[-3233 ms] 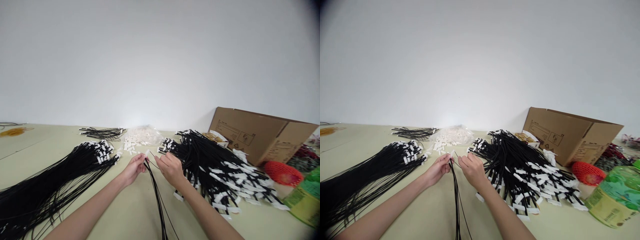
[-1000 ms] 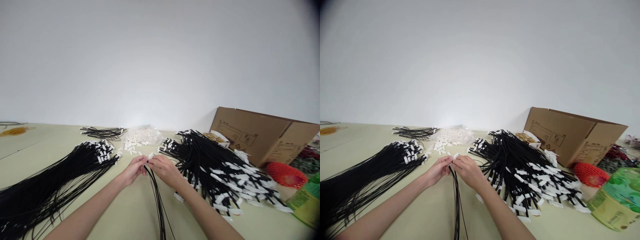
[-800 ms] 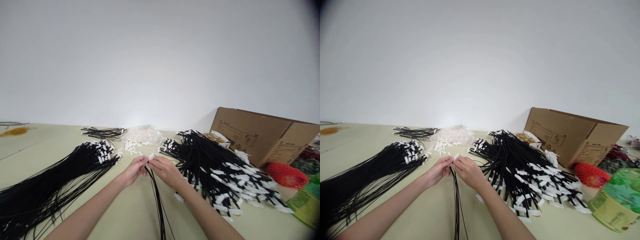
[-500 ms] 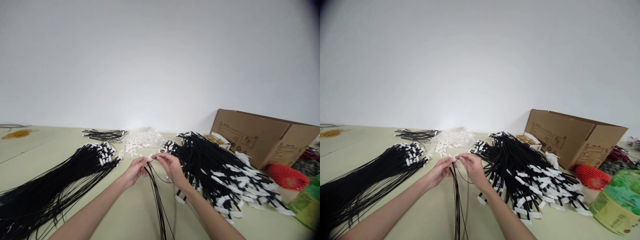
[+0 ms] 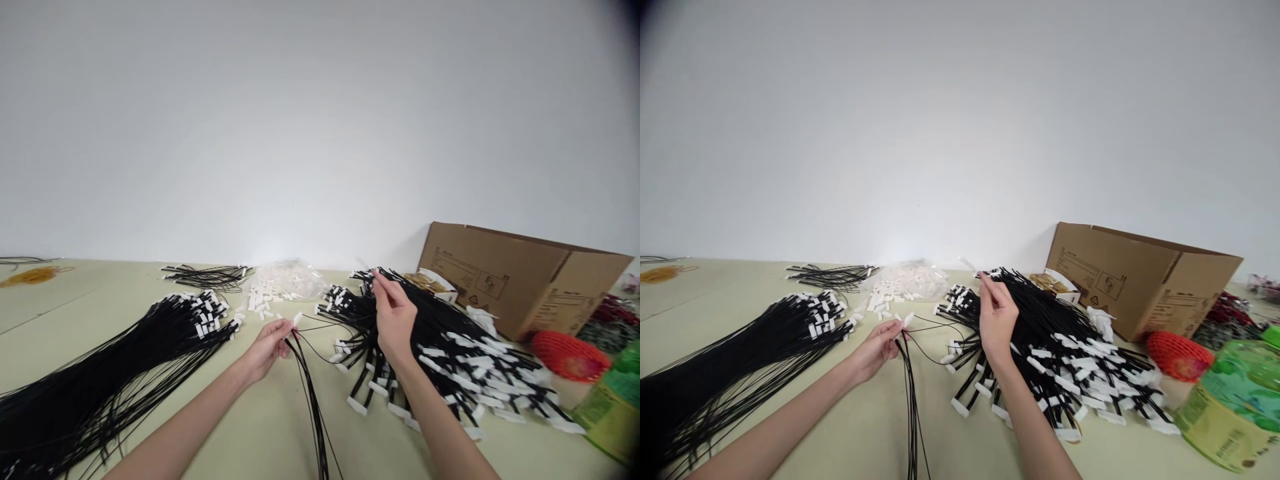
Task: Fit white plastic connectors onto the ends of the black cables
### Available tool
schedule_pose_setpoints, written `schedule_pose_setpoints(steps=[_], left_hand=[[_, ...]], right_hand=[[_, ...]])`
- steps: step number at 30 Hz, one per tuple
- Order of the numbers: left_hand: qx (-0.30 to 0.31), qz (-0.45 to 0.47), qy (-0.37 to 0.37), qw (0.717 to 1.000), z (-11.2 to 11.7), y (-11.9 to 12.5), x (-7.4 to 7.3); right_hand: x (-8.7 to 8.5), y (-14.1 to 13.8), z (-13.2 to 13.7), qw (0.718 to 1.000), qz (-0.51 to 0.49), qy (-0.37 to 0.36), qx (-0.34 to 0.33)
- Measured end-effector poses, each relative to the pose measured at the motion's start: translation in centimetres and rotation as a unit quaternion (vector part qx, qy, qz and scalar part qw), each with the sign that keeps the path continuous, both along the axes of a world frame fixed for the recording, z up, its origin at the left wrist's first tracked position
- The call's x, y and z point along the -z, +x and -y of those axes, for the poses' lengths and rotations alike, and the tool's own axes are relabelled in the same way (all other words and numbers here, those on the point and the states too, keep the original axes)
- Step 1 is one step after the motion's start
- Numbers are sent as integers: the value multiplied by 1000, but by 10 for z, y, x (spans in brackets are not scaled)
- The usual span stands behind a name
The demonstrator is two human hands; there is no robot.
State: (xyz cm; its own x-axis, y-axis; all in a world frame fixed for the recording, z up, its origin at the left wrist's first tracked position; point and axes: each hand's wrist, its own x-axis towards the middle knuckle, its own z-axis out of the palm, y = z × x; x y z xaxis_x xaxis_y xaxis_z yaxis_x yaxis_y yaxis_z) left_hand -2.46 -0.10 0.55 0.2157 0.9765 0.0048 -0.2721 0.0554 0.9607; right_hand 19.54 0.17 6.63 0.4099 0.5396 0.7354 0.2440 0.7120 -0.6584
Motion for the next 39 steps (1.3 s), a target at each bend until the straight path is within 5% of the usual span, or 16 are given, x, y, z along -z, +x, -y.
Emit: schedule_pose_setpoints(steps=[5,10,18,39], left_hand=[[-15,2,12,1000,-1,0,0],[-29,9,19,999,-2,-1,1],[-21,6,22,1000,-1,0,2],[-16,13,39,999,-1,0,2]], right_hand=[[9,-24,13,972,235,7,-18],[30,-50,18,938,345,-30,-3],[36,-52,16,934,349,-36,58],[38,-51,15,928,368,-54,32]])
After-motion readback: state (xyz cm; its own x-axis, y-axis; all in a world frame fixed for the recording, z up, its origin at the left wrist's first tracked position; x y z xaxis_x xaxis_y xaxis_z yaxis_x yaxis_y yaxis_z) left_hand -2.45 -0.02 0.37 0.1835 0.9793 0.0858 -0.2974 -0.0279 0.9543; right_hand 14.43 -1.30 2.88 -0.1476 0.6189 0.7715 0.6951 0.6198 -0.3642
